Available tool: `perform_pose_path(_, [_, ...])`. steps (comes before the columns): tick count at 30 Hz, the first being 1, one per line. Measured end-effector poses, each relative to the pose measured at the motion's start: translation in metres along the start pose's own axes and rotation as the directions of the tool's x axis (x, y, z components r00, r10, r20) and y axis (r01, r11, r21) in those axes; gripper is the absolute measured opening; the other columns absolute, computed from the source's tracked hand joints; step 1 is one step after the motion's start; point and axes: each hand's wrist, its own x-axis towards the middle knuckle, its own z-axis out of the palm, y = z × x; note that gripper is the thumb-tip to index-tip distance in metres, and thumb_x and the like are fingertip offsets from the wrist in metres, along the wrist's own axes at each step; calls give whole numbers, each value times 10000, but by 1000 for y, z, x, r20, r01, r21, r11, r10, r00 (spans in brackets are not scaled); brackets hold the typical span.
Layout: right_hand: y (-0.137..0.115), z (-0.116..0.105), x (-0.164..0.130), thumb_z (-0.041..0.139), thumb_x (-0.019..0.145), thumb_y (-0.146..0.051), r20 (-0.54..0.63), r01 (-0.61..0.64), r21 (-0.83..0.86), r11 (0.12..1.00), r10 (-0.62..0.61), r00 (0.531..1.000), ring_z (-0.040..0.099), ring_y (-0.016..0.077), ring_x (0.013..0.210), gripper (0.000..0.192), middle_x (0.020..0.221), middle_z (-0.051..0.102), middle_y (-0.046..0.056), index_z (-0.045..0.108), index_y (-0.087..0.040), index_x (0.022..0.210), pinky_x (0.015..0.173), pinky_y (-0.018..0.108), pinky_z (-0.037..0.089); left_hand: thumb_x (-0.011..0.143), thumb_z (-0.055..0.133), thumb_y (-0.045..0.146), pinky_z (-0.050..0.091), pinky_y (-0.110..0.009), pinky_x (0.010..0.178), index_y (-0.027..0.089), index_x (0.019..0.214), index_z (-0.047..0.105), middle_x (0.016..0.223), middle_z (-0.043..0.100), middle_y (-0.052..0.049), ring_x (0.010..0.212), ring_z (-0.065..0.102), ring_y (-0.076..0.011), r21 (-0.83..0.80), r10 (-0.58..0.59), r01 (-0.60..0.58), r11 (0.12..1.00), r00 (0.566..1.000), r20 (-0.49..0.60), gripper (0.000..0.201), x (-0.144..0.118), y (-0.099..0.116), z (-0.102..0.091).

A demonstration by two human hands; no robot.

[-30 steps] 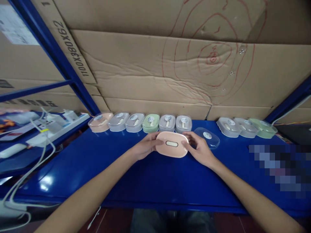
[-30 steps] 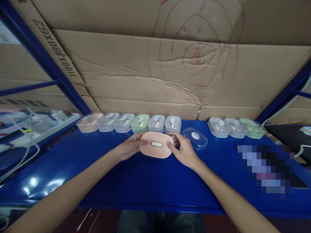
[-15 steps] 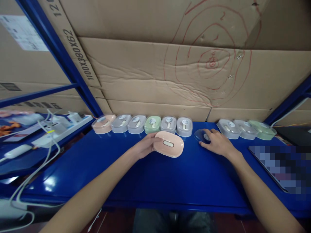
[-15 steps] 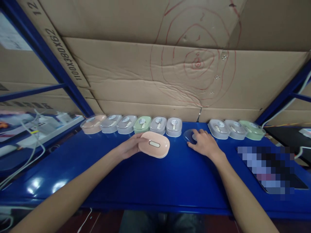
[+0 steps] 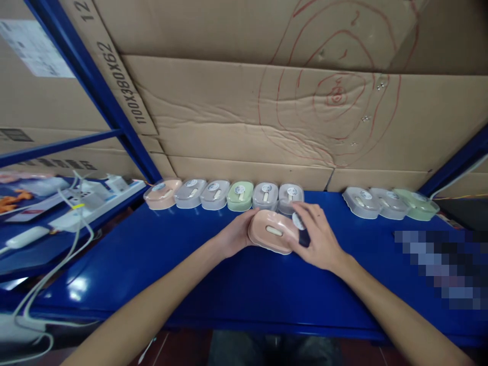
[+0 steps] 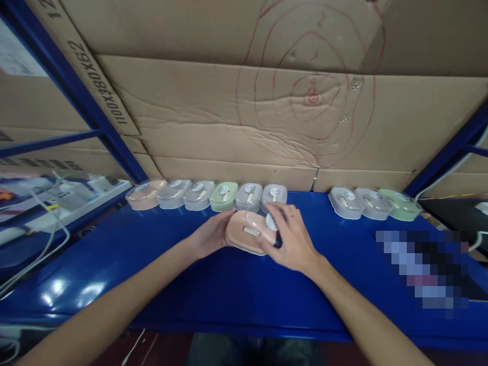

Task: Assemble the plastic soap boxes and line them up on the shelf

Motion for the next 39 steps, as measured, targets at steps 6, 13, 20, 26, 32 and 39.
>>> perform_pose_path(6, [-12, 15, -6, 746, 976, -509, 73, 71, 109, 991, -79, 994, 557, 410, 1362, 811, 1544, 529, 191, 367, -279, 1655, 1109, 625, 505, 1063, 609, 580, 614, -456, 924, 160, 1456, 699, 1406, 756, -173, 1193, 731, -358, -26, -11, 11, 1000, 1000, -17, 581, -1, -6, 13])
perform_pose_path(13, [-11, 15, -5, 771, 951, -488, 110, 70, 109, 992, -82, 991, 552, 415, 1365, 825, 1543, 528, 186, 391, -280, 1653, 1106, 625, 498, 1002, 690, 656, 617, -435, 894, 187, 1441, 714, 1390, 764, -171, 1200, 729, -354, -13, 13, -13, 1000, 998, 55, 643, -4, -8, 17])
perform_pose_path(20, [-13, 16, -5, 750, 955, -464, 98, 92, 109, 990, -102, 990, 545, 412, 1381, 831, 1540, 527, 189, 392, -268, 1679, 1098, 607, 496, 902, 882, 530, 598, -350, 853, 172, 1310, 778, 1213, 807, -145, 1025, 763, -273, 68, 99, -104, 992, 992, 79, 553, -6, -10, 18])
perform_pose_path(26, [-15, 15, -4, 755, 937, -446, 111, 112, 69, 991, -119, 987, 558, 412, 1366, 798, 1528, 542, 198, 427, -249, 1637, 1073, 596, 496, 821, 965, 470, 598, -321, 834, 173, 1246, 803, 1178, 805, -123, 991, 750, -235, 41, 79, -81, 996, 995, 60, 543, -6, -10, 18])
perform_pose_path(32, [-16, 13, -4, 738, 949, -447, 128, 113, 35, 993, -117, 985, 569, 413, 1369, 788, 1523, 561, 191, 417, -271, 1646, 1037, 579, 500, 790, 983, 413, 622, -382, 830, 160, 1220, 802, 1114, 803, -131, 964, 753, -262, 29, 24, -26, 999, 998, 49, 530, -5, -8, 18])
perform_pose_path(39, [-17, 13, -4, 732, 952, -455, 136, 122, 12, 992, -122, 983, 565, 423, 1400, 781, 1546, 563, 205, 437, -254, 1646, 1061, 602, 485, 786, 976, 393, 613, -389, 849, 156, 1195, 802, 1112, 793, -125, 988, 737, -266, 37, 11, -12, 999, 999, 35, 504, -8, -6, 19])
